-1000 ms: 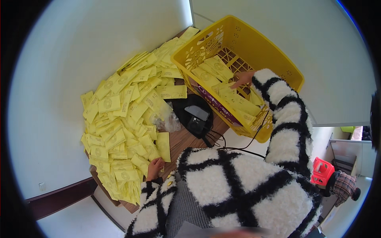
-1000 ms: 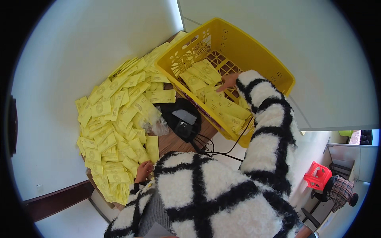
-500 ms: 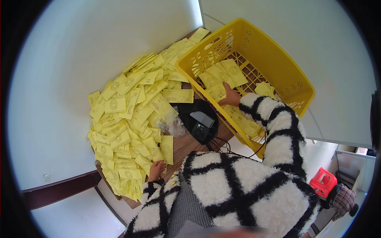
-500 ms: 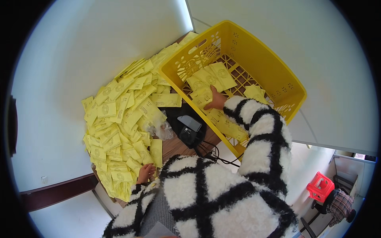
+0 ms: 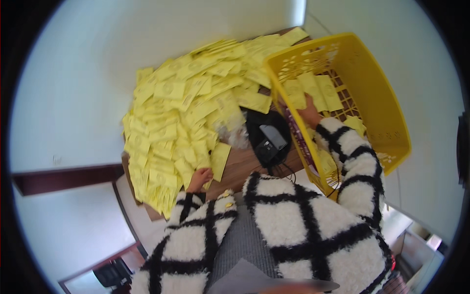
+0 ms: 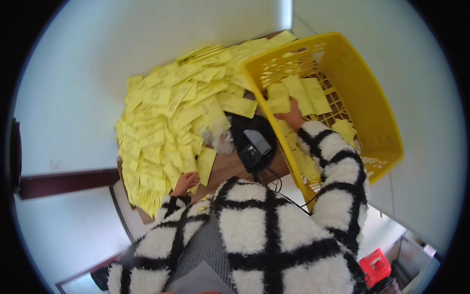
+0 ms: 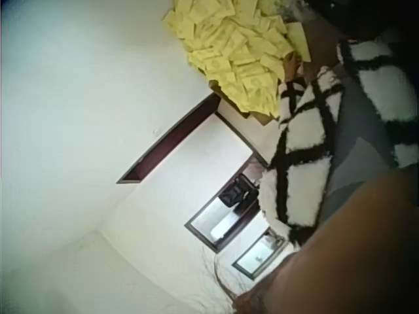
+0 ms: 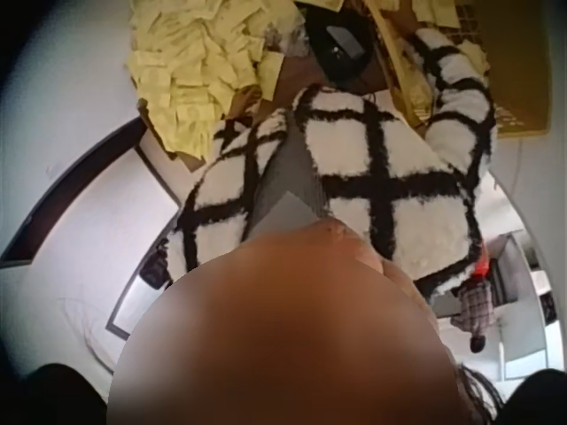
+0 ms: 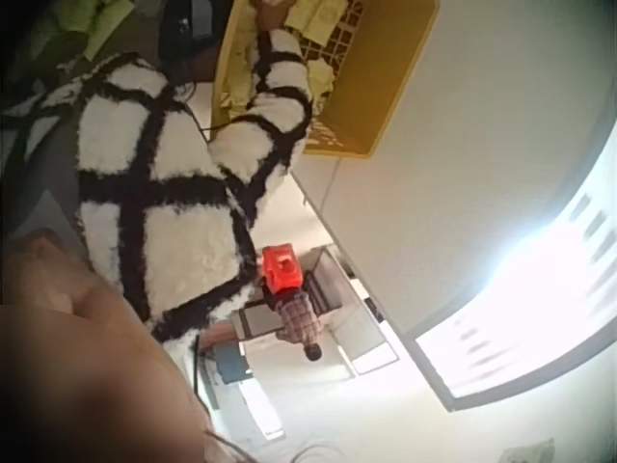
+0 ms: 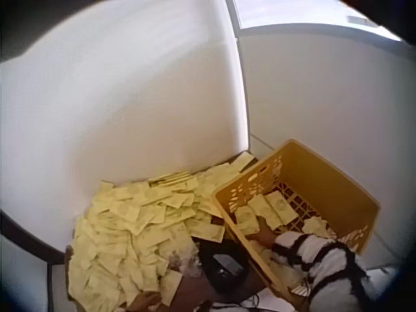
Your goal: Sorting and stacking yellow envelopes into a plastic crate.
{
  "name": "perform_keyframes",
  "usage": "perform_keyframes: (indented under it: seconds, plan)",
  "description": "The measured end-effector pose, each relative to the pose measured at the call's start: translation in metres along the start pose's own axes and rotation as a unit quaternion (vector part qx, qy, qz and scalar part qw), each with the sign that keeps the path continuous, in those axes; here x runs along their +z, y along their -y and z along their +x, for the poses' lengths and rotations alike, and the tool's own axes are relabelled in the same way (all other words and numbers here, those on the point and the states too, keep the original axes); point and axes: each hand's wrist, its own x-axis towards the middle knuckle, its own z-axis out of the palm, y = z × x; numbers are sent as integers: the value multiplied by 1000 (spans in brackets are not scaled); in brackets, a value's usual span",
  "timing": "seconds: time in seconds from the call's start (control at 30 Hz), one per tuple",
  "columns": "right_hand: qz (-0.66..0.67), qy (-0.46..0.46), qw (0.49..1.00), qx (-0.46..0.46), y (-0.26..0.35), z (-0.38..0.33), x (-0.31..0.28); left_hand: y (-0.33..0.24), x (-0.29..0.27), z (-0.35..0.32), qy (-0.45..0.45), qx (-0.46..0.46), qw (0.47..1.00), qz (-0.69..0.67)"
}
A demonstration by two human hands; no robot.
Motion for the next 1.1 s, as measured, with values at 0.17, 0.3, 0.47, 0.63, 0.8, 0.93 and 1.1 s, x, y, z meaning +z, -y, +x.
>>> perform_keyframes:
  seconds: [0.17,0.3,0.47,0.63,0.8,0.93,1.1]
  plan:
    - [17,-47,999,9,39,-3,-27,-3,10,15,11,27,999,26]
    - [51,10,999,6,-16,-2,28,68,-52,75,1,67,997,40]
    - [22,4,1000,-18,0,-17,-20,90,-66,109,-20,132,991,26]
    - [-28,-25,989,-143,65,-50,-54,108,-85,117,-47,165,985,-19]
    - [16,-21,974,-224,159,-112,-32,104,-90,118,-71,208,975,-40]
    - [43,83,964,-249,205,-113,31,89,-96,107,-74,247,961,-101]
    - [13,205,947,-246,238,-99,172,45,-110,69,-175,321,927,-85]
